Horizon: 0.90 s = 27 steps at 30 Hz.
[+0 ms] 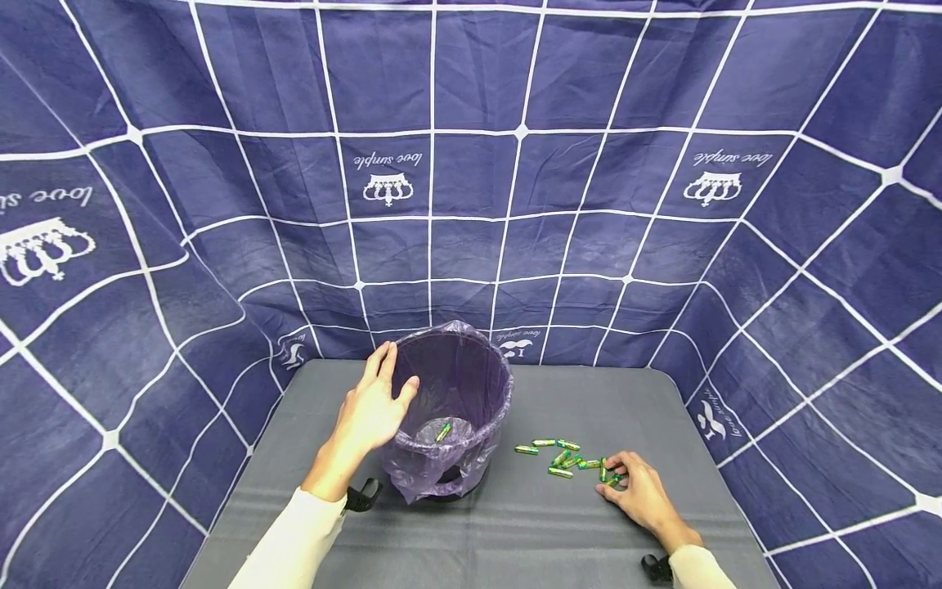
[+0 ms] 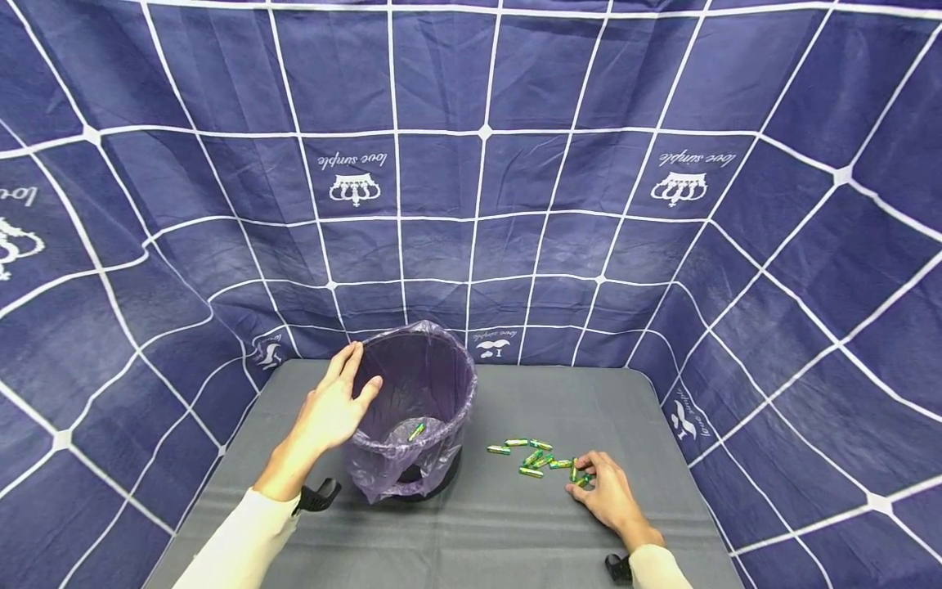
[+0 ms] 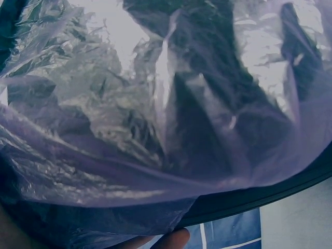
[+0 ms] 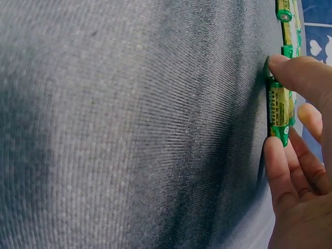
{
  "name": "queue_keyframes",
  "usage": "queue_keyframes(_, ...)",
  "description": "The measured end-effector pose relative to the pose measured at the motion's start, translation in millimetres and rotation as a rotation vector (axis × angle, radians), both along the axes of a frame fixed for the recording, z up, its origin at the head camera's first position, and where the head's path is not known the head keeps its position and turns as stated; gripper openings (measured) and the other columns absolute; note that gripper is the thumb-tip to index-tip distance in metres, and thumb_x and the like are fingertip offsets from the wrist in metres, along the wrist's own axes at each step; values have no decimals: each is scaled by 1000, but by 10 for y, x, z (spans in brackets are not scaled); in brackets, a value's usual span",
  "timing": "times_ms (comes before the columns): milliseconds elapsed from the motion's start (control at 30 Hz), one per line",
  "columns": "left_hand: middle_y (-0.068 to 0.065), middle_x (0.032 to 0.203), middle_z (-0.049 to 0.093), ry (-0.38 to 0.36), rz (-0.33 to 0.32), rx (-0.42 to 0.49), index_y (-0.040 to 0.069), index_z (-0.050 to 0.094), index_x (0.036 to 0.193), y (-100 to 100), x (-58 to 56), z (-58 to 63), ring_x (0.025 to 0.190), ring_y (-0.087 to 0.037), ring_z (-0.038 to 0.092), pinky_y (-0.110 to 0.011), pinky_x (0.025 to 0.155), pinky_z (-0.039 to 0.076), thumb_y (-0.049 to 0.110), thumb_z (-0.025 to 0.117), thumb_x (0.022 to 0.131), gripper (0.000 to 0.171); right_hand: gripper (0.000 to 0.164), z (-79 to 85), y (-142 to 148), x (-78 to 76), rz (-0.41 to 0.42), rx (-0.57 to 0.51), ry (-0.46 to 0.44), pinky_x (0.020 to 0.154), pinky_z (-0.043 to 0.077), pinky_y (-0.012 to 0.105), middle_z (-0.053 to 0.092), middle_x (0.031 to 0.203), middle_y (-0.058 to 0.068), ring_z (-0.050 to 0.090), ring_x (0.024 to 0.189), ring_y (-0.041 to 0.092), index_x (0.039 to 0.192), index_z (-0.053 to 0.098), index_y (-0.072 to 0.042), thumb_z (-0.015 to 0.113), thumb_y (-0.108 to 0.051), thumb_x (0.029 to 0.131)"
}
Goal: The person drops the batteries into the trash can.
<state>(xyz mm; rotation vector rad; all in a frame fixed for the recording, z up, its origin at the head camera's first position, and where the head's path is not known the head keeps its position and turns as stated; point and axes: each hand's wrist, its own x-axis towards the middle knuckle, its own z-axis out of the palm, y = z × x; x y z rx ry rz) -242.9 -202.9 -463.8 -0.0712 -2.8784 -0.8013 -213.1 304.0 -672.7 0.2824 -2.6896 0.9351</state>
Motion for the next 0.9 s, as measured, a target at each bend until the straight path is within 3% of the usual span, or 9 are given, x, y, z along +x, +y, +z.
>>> queue_keyframes(267,-7,196,23,-1,13,8,11,28,186,-17,23,-4,134,-70,69,-78,113,56,52,54,120,83,38,26,36,20,19,-6,20,81,69,28,73,100,-5,74,87,5,93,78,-20,109,-9,75)
queue_keyframes(467,-7,196,23,-3,11,14,11,28,186,-10,23,-2,136,-69,69,-78,113,55,52,55,120,83,37,17,67,27,28,-33,40,82,69,24,75,98,-2,74,89,-1,95,80,-16,108,-3,74)
queue_keyframes(733,-6,196,22,-17,6,10,12,26,187,0,24,-1,137,-69,68,-78,114,55,53,52,120,83,35,73,94,55,-17,-27,-58,87,72,32,77,106,-3,80,95,6,101,82,-18,109,-12,79)
queue_keyframes(900,-6,196,22,-16,5,16,12,26,187,5,15,10,135,-70,68,-78,114,55,52,53,120,82,36,90,90,53,-25,-39,-15,86,71,27,79,107,-2,81,95,7,103,83,-16,109,-12,78)
